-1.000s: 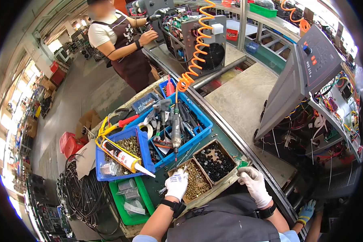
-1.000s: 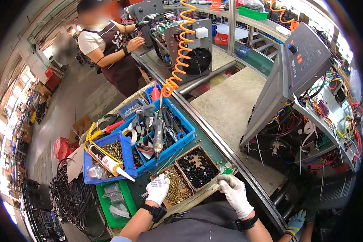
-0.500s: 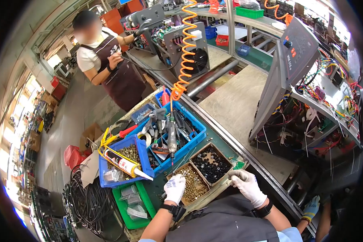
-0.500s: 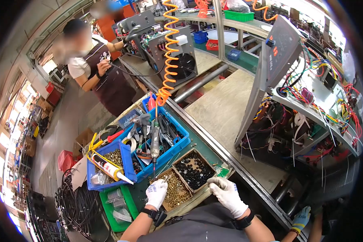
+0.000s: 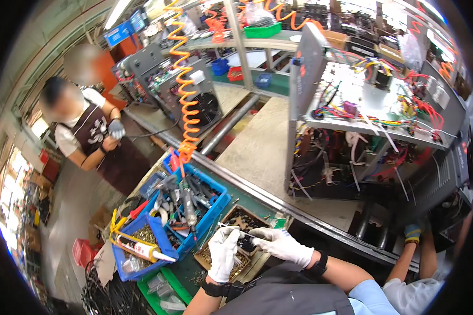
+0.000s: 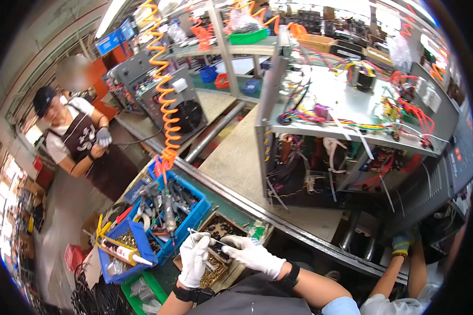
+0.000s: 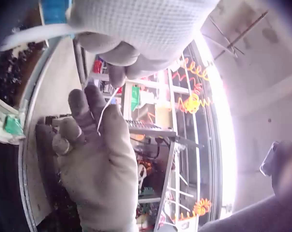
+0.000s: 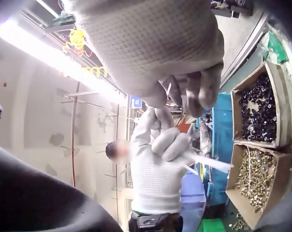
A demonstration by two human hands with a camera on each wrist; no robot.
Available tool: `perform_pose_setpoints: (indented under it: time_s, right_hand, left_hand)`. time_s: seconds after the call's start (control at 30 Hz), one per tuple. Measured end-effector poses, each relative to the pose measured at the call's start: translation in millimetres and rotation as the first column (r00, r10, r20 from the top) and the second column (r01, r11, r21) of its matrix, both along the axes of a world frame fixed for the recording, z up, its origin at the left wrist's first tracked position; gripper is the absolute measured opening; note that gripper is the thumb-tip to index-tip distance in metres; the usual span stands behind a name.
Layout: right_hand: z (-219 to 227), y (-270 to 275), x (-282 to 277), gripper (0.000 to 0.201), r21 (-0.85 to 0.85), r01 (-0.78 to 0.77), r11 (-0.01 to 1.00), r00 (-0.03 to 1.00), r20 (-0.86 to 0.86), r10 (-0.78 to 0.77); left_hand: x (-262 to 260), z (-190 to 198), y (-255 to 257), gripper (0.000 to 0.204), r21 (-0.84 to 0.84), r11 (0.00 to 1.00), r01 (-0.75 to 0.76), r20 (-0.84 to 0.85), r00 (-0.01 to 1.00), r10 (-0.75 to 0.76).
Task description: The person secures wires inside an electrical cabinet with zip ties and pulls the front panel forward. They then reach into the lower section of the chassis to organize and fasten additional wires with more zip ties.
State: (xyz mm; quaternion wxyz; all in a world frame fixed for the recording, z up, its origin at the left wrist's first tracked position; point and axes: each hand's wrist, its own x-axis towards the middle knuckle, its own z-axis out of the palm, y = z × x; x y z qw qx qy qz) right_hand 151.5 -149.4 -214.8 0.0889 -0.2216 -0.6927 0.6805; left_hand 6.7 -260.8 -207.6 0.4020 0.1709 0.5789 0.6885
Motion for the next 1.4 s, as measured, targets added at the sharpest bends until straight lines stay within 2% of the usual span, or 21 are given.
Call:
perform_pose_setpoints:
  time_s: [0.03,0.17,0.3,0.43,0.5,0.53,0.63,0.73,0.77,0.83,0.9,0.97,1.03,1.1,1.13,1.17,1.2,1.23,1.3,1.37,1.4]
  right_hand:
    - [10,-2,4,0.034,-0.151,0.071,0.986,0.997,0.004,-0.071]
    - [-9,14,26,0.025,-0.179,0.163,0.97,0.979,-0.095,-0.181]
    - [12,39,64,0.023,-0.493,0.015,0.87,0.99,-0.115,-0.083]
    - [5,61,81,0.023,-0.591,-0.059,0.804,0.957,-0.262,-0.123]
    - [7,69,83,0.023,-0.626,-0.057,0.778,0.938,-0.3,-0.172]
    - [11,72,83,0.023,-0.576,-0.015,0.817,0.939,-0.29,-0.187]
    - [25,84,82,0.024,-0.437,0.037,0.899,0.943,-0.283,-0.176]
    - [34,105,78,0.034,-0.178,0.482,0.858,0.786,-0.345,-0.513]
    - [39,118,77,0.032,-0.256,0.579,0.774,0.717,-0.292,-0.633]
    - [42,149,68,0.024,-0.39,0.615,0.685,0.611,-0.314,-0.727]
    - [34,178,51,0.024,-0.324,0.606,0.727,0.611,-0.397,-0.685]
    - [36,191,41,0.025,-0.257,0.614,0.746,0.658,-0.356,-0.664]
    - [28,195,28,0.024,-0.089,0.756,0.649,0.537,-0.482,-0.692]
    - [24,194,36,0.025,-0.182,0.694,0.697,0.627,-0.324,-0.708]
    - [31,182,39,0.023,-0.34,0.719,0.606,0.475,-0.396,-0.786]
    - [46,167,50,0.026,-0.413,0.745,0.524,0.365,-0.404,-0.838]
    - [53,150,63,0.029,-0.308,0.76,0.572,0.451,-0.384,-0.806]
    - [54,133,74,0.033,-0.198,0.764,0.615,0.53,-0.351,-0.772]
    - [63,104,73,0.038,-0.288,0.49,0.823,0.786,-0.263,-0.56]
    - [75,93,65,0.039,-0.424,0.337,0.841,0.877,-0.183,-0.444]
    - [61,92,59,0.038,-0.506,0.285,0.814,0.857,-0.247,-0.453]
  left_hand:
    - [8,4,9,0.016,0.04,0.999,0.0,-0.016,1.0,0.001]
    - [20,0,31,0.024,0.038,0.989,0.144,-0.025,0.989,-0.143]
    - [30,36,48,0.031,-0.001,0.908,0.418,-0.028,0.908,-0.418]
    - [35,58,75,0.026,-0.115,0.772,0.626,-0.472,0.649,-0.597]
    - [40,82,91,0.021,-0.259,0.806,0.533,-0.911,0.143,-0.387]
    - [43,87,99,0.017,-0.266,0.837,0.478,-0.937,0.077,-0.342]
    - [45,97,115,0.012,-0.336,0.867,0.368,-0.935,-0.016,-0.356]
    - [39,112,130,0.003,-0.227,0.93,0.289,-0.97,0.016,-0.242]
    - [34,114,135,0.001,-0.169,0.948,0.27,-0.982,0.038,-0.185]
    - [34,115,143,0.014,0.094,0.972,0.213,-0.996,0.03,0.089]
    - [34,114,154,0.021,0.22,0.95,0.221,-0.974,-0.002,0.226]
    - [32,116,159,0.021,0.201,0.947,0.249,-0.971,-0.079,0.227]
    - [26,117,161,0.021,0.176,0.944,0.278,-0.962,-0.155,0.225]
    - [16,115,155,0.031,0.145,0.943,0.301,-0.964,-0.173,0.203]
    - [14,118,157,0.018,0.164,0.924,0.344,-0.943,-0.221,0.25]
    - [11,118,152,0.018,0.167,0.927,0.335,-0.943,-0.22,0.25]
    - [8,117,145,0.011,0.077,0.925,0.372,-0.857,0.499,-0.129]
    - [9,117,138,0.011,0.052,0.886,0.461,-0.198,0.874,-0.443]
    - [20,124,142,0.03,-0.204,0.797,0.568,-0.287,0.744,-0.603]
    - [24,115,143,0.028,-0.237,0.722,0.65,-0.782,0.314,-0.539]
    - [20,110,143,0.025,-0.29,0.721,0.629,-0.931,-0.009,-0.366]
